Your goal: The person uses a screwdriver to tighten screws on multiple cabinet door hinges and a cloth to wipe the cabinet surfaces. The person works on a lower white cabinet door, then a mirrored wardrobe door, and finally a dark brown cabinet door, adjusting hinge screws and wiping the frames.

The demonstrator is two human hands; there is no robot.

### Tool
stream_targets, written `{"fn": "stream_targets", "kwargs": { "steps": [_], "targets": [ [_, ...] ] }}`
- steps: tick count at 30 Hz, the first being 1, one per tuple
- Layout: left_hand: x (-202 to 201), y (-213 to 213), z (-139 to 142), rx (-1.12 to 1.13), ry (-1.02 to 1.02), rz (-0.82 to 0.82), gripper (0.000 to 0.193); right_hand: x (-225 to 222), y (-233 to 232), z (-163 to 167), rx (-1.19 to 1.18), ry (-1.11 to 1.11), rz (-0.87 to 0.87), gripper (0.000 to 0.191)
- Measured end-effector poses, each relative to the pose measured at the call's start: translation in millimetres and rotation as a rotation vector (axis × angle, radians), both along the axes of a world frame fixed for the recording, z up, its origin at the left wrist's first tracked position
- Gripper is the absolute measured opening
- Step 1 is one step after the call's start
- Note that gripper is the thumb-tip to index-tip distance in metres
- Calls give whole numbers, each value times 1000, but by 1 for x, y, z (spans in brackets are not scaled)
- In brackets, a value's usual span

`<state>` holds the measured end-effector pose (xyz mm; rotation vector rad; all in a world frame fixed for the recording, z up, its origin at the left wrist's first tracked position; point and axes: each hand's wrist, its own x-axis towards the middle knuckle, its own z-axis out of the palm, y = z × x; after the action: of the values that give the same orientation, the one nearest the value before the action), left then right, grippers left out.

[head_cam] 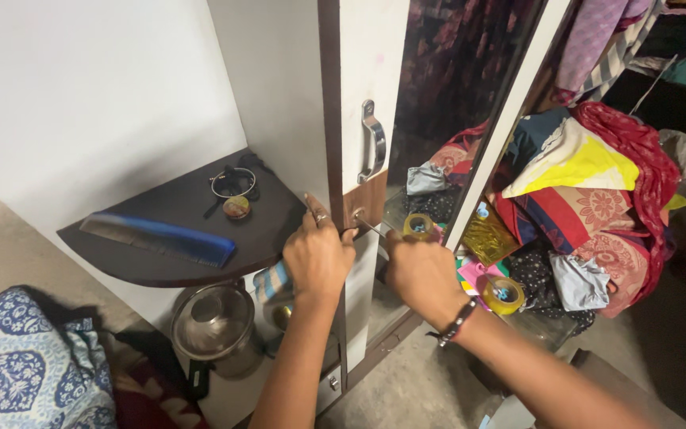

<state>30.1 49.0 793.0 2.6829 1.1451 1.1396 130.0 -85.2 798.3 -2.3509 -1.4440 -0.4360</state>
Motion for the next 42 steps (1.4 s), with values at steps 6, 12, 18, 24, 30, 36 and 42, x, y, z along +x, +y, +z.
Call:
{"fn": "stream_targets", "kwargs": {
  "steps": [6, 12, 18, 24, 30, 36, 42],
  "targets": [
    [-2, 2, 1, -6, 5, -9, 95, 6, 10, 38, 627, 702, 84, 14],
    [-6, 0, 3, -16, 12, -25, 94, 22, 55, 52, 859, 1370, 402, 9],
    [-9, 2, 11, -88, 61, -37, 99, 28, 50, 44, 866, 1310, 403, 10],
    [-13, -2, 19, -129, 92, -66, 108, 30, 42, 46, 822, 1292, 391, 8],
    [-16, -3, 21, -97, 89, -71, 108, 25, 41, 50, 811, 1320, 361, 8],
    [-14, 0, 15, -81, 111, -78, 107, 19, 42, 47, 871, 1344, 317, 9],
    [-14, 4, 12, -59, 152, -99, 117, 18, 45, 44, 918, 1343, 308, 10]
  ]
}}
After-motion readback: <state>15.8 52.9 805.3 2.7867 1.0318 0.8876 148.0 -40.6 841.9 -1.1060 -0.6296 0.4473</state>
